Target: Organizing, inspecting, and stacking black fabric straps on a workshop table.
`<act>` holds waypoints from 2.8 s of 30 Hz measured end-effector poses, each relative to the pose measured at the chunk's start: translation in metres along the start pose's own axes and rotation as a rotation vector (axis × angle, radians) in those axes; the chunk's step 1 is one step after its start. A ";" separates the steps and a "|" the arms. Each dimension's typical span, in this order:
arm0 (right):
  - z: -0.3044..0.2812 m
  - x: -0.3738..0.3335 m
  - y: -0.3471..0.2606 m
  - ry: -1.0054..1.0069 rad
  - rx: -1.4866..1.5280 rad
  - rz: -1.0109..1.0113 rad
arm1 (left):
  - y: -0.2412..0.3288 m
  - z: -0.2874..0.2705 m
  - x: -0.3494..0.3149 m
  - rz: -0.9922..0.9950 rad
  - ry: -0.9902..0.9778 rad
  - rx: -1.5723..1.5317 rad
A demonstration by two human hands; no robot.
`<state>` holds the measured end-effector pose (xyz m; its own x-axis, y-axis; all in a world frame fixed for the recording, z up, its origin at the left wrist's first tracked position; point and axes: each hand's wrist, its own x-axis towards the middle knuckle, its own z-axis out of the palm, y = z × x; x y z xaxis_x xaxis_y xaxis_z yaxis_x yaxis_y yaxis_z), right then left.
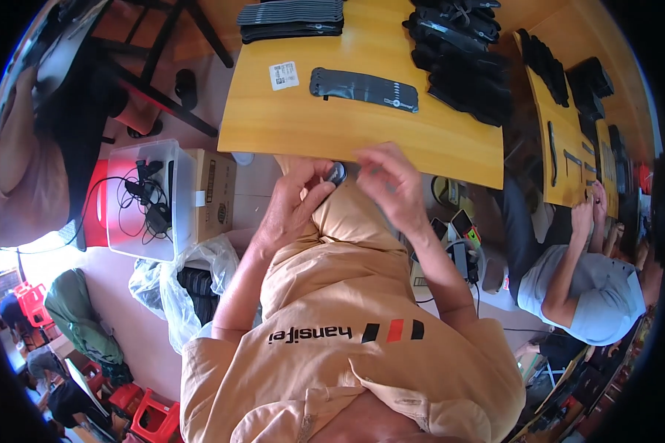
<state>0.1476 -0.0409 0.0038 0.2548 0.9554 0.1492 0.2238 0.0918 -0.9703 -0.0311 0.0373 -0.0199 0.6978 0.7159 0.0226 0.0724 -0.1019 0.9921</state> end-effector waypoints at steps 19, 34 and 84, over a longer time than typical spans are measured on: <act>0.025 -0.015 -0.002 -0.048 0.047 0.019 | 0.019 0.017 -0.014 -0.220 0.230 -0.459; 0.027 -0.021 -0.007 -0.085 -0.083 -0.051 | 0.026 0.011 -0.021 -0.321 0.212 -0.373; 0.035 -0.026 -0.003 -0.047 -0.246 -0.175 | 0.021 0.012 -0.018 -0.408 0.186 -0.306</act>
<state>0.1078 -0.0565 -0.0041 0.1495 0.9435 0.2958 0.4830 0.1913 -0.8545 -0.0337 0.0143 -0.0004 0.5164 0.7685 -0.3778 0.0810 0.3954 0.9149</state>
